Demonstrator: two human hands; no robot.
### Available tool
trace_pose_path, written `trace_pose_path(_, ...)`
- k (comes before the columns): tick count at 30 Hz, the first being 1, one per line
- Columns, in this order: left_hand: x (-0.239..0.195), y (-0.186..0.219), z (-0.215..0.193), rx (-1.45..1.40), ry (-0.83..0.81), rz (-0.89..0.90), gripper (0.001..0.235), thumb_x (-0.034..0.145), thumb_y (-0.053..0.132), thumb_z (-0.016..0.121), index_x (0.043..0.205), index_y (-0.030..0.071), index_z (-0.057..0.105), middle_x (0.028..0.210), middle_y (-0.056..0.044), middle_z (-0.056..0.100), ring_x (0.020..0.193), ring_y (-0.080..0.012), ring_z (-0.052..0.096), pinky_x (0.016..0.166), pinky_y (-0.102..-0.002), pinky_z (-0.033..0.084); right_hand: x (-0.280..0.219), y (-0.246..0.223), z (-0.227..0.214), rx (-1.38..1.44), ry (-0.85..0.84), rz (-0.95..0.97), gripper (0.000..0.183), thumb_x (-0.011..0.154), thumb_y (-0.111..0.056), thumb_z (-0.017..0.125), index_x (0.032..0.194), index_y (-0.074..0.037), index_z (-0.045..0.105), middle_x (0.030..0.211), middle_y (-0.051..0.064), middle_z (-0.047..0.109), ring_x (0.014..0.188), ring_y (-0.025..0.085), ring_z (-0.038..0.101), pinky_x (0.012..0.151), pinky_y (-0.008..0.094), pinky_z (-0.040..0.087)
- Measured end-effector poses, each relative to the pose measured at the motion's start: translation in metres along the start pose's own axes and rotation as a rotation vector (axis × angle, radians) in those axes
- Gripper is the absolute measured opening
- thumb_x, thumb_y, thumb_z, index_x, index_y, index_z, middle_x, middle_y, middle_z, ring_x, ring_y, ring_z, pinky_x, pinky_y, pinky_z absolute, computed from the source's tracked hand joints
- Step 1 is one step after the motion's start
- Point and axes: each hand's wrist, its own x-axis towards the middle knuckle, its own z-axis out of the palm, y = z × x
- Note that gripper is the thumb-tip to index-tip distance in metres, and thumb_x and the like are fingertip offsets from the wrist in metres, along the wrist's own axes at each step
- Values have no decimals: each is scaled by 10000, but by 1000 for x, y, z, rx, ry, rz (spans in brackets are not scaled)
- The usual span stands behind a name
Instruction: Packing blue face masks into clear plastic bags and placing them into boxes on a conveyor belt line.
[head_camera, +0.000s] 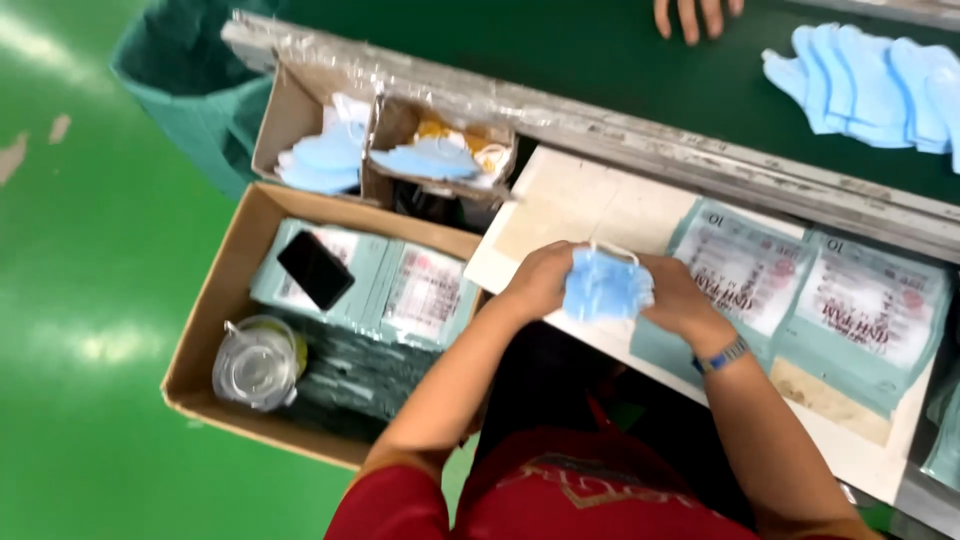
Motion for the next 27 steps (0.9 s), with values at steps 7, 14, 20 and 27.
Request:
trace_pose_path(7, 11, 8, -10, 166, 108, 210, 556, 696, 247, 854, 1180, 53, 658, 1227, -185, 654, 1207, -379, 574, 1089, -494, 425, -4, -15, 6, 9, -45, 13, 615, 687, -306, 918, 1141, 1, 641, 1113, 178, 700, 1034, 288, 682, 904, 374, 531)
trace_pose_path(14, -6, 52, -36, 211, 122, 178, 461, 788, 273, 786, 1176, 74, 641, 1259, -148, 607, 1272, -366, 479, 1082, -470, 354, -22, -30, -3, -212, 73, -299, 468, 661, -256, 926, 1022, -27, 735, 1146, 137, 620, 1085, 351, 582, 906, 419, 495)
trace_pose_path(20, 0, 24, -19, 278, 183, 249, 443, 782, 198, 760, 1188, 75, 631, 1317, -120, 582, 1433, -351, 419, 1192, -510, 311, -11, -11, 3, 36, -20, 25, 594, 656, -164, 878, 1182, -33, 636, 1183, 90, 612, 1130, 254, 622, 980, 358, 518)
trace_pose_path(27, 2, 18, -13, 365, 110, 150, 471, 778, 138, 766, 1237, 127, 662, 1303, -63, 635, 1334, -279, 564, 1167, -438, 420, -5, 40, 16, 137, -61, -61, 413, 745, -62, 846, 1124, 24, 707, 1074, 115, 763, 985, 244, 713, 863, 371, 565)
